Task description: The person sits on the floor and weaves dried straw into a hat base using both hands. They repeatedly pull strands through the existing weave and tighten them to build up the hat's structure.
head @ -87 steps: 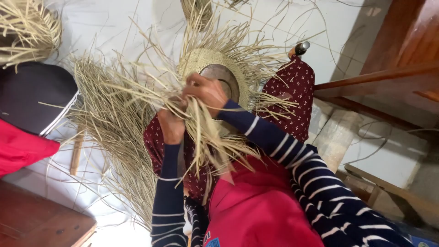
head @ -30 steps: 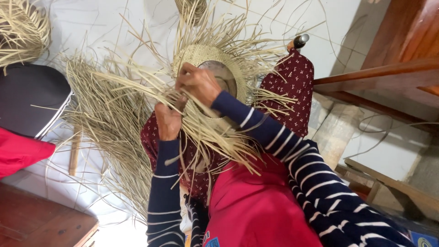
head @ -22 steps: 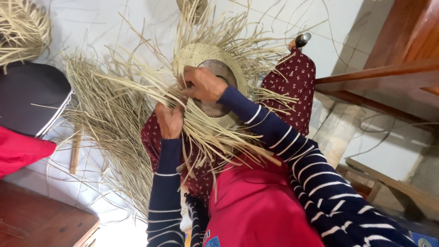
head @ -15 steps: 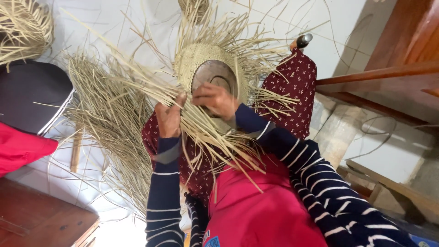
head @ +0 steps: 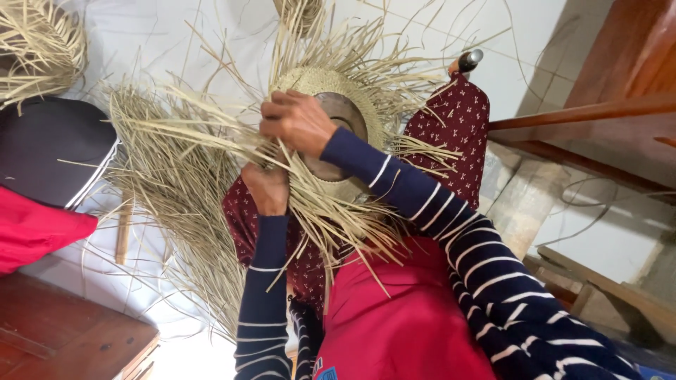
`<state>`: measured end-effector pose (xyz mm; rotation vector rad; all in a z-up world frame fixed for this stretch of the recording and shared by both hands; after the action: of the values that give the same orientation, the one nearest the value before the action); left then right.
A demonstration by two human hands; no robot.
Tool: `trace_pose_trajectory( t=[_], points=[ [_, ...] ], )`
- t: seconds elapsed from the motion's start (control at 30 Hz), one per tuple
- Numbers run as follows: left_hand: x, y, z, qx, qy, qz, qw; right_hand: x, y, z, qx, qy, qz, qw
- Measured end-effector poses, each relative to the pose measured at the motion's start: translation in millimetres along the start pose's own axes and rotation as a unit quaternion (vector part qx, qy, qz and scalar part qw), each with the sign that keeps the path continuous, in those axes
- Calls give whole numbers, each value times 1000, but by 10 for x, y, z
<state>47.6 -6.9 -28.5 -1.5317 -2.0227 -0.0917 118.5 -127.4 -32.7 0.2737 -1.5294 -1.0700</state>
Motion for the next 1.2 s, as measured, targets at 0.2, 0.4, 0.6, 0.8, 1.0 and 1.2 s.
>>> trace_pose_trajectory(
  t=[0.2,0.4,0.6,0.8,1.0,1.2],
  points=[
    [108,-141,-302,-15,22,-40,999,342,3,-139,-182,418,57,888],
    [-32,-111,-59,-89,81,-134,984,214,-145,-55,-115,313,103,937],
    [-26,-56,183,-66,104,-122,985,267,-156,-80,-97,341,148,923],
    [37,-132,-161,5,134,-70,988,267,-246,-58,-133,402,18,906],
    [75,108,-330,111,51,72,990,637,101,288,-290,506,-114,804],
    [121,121,-168,125,79,68,987,343,-78,191,-309,223,0,925]
  ],
)
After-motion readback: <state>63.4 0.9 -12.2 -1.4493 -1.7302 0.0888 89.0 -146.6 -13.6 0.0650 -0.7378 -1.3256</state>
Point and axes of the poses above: each hand's wrist, its own y-axis towards the middle knuckle, its own x-axis out of the back of the hand, z = x × y, the point moved 3 cm from there along y, towards the middle knuckle, and after that the axes turned 14 degrees about x, right-handed, at the moved point
